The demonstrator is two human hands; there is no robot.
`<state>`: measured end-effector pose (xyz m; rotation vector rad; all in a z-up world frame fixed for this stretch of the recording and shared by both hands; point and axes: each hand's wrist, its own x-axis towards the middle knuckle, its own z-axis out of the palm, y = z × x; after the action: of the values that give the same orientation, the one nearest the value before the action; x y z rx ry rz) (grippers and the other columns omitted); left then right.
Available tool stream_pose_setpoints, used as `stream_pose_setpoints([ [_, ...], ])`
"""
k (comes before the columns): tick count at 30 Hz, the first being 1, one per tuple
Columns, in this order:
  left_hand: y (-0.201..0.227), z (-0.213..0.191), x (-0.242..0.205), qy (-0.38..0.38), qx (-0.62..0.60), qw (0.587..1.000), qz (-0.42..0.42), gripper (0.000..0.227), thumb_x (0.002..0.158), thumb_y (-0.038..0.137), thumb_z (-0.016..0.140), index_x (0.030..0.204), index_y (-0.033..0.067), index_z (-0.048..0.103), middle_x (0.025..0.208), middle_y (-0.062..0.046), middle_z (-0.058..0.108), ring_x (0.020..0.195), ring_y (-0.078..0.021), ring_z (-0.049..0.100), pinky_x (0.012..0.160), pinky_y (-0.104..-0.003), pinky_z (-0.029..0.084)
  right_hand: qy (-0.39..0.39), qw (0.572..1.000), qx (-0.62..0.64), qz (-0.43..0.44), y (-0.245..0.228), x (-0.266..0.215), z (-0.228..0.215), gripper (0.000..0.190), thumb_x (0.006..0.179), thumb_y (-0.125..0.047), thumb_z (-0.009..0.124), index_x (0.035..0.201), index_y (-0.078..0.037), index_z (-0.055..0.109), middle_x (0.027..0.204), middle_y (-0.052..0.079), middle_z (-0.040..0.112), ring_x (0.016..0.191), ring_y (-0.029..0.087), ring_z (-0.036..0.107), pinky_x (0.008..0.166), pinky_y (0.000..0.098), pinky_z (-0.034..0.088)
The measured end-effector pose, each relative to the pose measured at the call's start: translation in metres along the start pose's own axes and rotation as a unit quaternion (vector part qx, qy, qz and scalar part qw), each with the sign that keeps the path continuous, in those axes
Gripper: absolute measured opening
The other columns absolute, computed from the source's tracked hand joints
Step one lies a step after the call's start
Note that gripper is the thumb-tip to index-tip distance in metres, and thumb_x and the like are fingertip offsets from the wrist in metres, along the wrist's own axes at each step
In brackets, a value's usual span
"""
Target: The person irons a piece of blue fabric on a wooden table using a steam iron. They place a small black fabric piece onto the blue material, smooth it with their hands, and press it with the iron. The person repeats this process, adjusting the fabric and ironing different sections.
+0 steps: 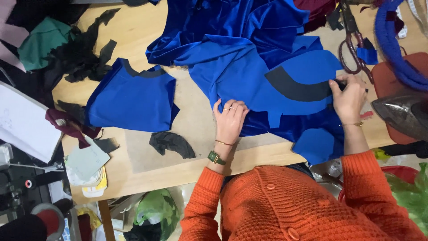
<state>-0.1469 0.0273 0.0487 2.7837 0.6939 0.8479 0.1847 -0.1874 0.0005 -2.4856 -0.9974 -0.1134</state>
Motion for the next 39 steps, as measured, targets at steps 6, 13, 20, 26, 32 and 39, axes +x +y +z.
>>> stream_pose_setpoints([
  [6, -0.002, 0.001, 0.001, -0.002, 0.006, 1.000, -0.010, 0.016, 0.101, 0.030, 0.065, 0.090, 0.0176, 0.067, 0.104, 0.005, 0.068, 0.108, -0.0190, 0.062, 0.112, -0.052, 0.032, 0.021, 0.999, 0.029, -0.014, 0.017, 0.008, 0.009, 0.015, 0.108, -0.019, 0.077, 0.109, -0.004, 0.076, 0.106, 0.020, 0.075, 0.095, 0.043, 0.068, 0.080, 0.0546, 0.048],
  [13, -0.001, 0.005, 0.000, -0.010, -0.012, 1.000, -0.012, 0.016, 0.102, 0.027, 0.063, 0.090, 0.0165, 0.066, 0.107, 0.004, 0.069, 0.112, -0.0202, 0.060, 0.116, -0.056, 0.028, -0.013, 0.998, 0.066, 0.017, 0.011, 0.010, -0.002, 0.024, 0.107, -0.018, 0.076, 0.121, -0.001, 0.068, 0.117, 0.019, 0.074, 0.107, 0.042, 0.067, 0.091, 0.0538, 0.047],
  [20, -0.003, 0.013, -0.004, 0.004, -0.019, 1.000, 0.001, 0.014, 0.100, 0.024, 0.066, 0.088, 0.0166, 0.067, 0.108, 0.001, 0.068, 0.115, -0.0228, 0.060, 0.117, -0.063, 0.028, -0.025, 0.999, 0.042, 0.018, 0.016, 0.011, 0.004, 0.023, 0.109, -0.021, 0.079, 0.113, 0.001, 0.076, 0.111, 0.023, 0.074, 0.101, 0.044, 0.067, 0.084, 0.0546, 0.048],
  [26, -0.003, 0.001, -0.001, -0.011, -0.075, 0.997, -0.030, 0.016, 0.104, 0.024, 0.058, 0.095, 0.0161, 0.068, 0.112, 0.004, 0.072, 0.121, -0.0236, 0.059, 0.121, -0.058, 0.023, 0.026, 0.983, 0.162, -0.086, 0.006, 0.005, -0.015, 0.009, 0.118, 0.001, 0.059, 0.122, 0.009, 0.060, 0.115, 0.028, 0.063, 0.108, 0.044, 0.060, 0.097, 0.0500, 0.043],
  [32, 0.012, -0.029, 0.003, 0.090, -0.217, 0.972, 0.013, 0.011, 0.103, 0.009, 0.061, 0.104, 0.0002, 0.068, 0.105, -0.010, 0.072, 0.107, -0.0226, 0.067, 0.118, -0.052, 0.044, 0.020, 0.952, 0.303, -0.039, -0.021, -0.015, -0.065, 0.010, 0.133, -0.005, 0.042, 0.131, 0.004, 0.045, 0.117, 0.017, 0.046, 0.108, 0.024, 0.045, 0.100, 0.0369, 0.039],
  [39, 0.018, -0.026, -0.049, 0.131, -0.229, 0.957, 0.116, 0.008, 0.101, 0.010, 0.066, 0.093, 0.0078, 0.066, 0.086, -0.008, 0.072, 0.081, -0.0192, 0.068, 0.101, -0.042, 0.055, -0.008, 0.983, 0.180, -0.045, -0.027, -0.030, -0.098, 0.019, 0.138, -0.010, 0.045, 0.135, 0.008, 0.051, 0.124, 0.022, 0.053, 0.114, 0.034, 0.052, 0.105, 0.0459, 0.039],
])
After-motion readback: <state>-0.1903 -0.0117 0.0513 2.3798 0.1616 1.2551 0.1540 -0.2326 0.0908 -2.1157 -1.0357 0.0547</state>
